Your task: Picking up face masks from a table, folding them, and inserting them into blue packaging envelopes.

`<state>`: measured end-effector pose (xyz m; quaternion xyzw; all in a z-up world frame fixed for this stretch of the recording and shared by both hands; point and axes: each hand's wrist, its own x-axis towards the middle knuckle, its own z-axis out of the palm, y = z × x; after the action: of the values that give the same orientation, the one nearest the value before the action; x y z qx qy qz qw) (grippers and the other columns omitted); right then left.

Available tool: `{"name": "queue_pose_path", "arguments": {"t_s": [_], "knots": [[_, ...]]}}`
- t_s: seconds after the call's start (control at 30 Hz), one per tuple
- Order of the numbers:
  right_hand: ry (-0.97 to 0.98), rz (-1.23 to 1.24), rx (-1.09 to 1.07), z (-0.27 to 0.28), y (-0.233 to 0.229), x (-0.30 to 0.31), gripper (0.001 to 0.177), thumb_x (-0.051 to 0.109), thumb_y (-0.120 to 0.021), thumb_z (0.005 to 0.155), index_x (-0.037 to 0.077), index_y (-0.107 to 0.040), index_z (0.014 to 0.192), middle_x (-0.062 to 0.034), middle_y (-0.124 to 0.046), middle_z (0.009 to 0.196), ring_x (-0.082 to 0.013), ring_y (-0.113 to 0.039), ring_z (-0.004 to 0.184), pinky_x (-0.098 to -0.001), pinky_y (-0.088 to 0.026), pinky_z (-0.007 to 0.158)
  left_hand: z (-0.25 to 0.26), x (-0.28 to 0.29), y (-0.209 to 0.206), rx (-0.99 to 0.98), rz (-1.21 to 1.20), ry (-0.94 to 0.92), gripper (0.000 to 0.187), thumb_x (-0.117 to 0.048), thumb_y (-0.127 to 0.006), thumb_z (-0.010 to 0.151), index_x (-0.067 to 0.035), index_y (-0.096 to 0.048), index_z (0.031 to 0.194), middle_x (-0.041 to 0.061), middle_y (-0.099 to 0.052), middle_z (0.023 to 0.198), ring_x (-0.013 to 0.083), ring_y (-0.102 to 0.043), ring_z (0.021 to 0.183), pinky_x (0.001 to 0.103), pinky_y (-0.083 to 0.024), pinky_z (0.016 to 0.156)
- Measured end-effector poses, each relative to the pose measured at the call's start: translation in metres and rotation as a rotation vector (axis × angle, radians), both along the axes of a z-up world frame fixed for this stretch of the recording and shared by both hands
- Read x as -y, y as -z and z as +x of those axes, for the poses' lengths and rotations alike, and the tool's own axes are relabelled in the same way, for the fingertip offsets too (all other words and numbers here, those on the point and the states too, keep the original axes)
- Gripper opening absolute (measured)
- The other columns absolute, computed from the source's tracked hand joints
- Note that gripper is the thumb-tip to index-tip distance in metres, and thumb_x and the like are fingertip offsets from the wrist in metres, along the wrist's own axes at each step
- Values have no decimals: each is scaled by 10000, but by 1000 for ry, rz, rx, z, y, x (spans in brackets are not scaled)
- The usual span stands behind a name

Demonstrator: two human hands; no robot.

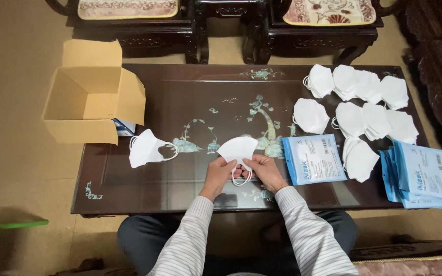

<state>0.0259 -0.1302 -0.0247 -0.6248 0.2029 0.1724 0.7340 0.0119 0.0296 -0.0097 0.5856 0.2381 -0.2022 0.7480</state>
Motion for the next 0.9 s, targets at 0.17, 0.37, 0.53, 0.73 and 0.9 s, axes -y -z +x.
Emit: {"name": "queue_pose_path", "arguments": {"t_s": [0.17,0.37,0.53,0.73,0.9], "knots": [[-5,9,5,-2,5,3,141,60,-741,910,-76,-741,949,-162,-740,744,-224,-744,572,-356,-664,566,0,-2,0,10,-26,0,379,-130,-709,958,111,-626,1239,228,-709,1064,297,-759,876,392,-662,753],[-44,3,-12,-4,-13,3,165,51,-728,911,-69,-744,1023,-151,-749,798,-224,-753,619,-381,-671,610,-2,-7,3,19,-69,18,354,-72,-681,960,107,-624,1259,227,-717,1081,291,-766,880,384,-671,760],[20,195,-153,7,19,24,213,189,-610,983,-1,-705,978,-135,-721,773,-242,-730,618,-437,-665,626,-4,-8,2,26,-125,-20,345,-1,-619,951,171,-585,1248,260,-712,1095,262,-742,857,342,-660,753],[-50,-19,-20,1,5,15,301,-15,-788,817,-65,-743,1111,-159,-782,938,-215,-762,728,-336,-654,663,2,-13,57,22,-59,-12,376,-144,-709,935,-125,-695,1310,142,-709,1261,236,-679,1168,379,-586,966],[171,-49,-19,8,46,13,327,14,-792,831,0,-745,1154,-126,-773,920,-187,-752,701,-324,-663,673,-11,1,-11,-30,-499,-184,616,-521,-461,1060,-86,-489,1495,97,-565,1456,247,-566,1318,414,-467,1129]]}}
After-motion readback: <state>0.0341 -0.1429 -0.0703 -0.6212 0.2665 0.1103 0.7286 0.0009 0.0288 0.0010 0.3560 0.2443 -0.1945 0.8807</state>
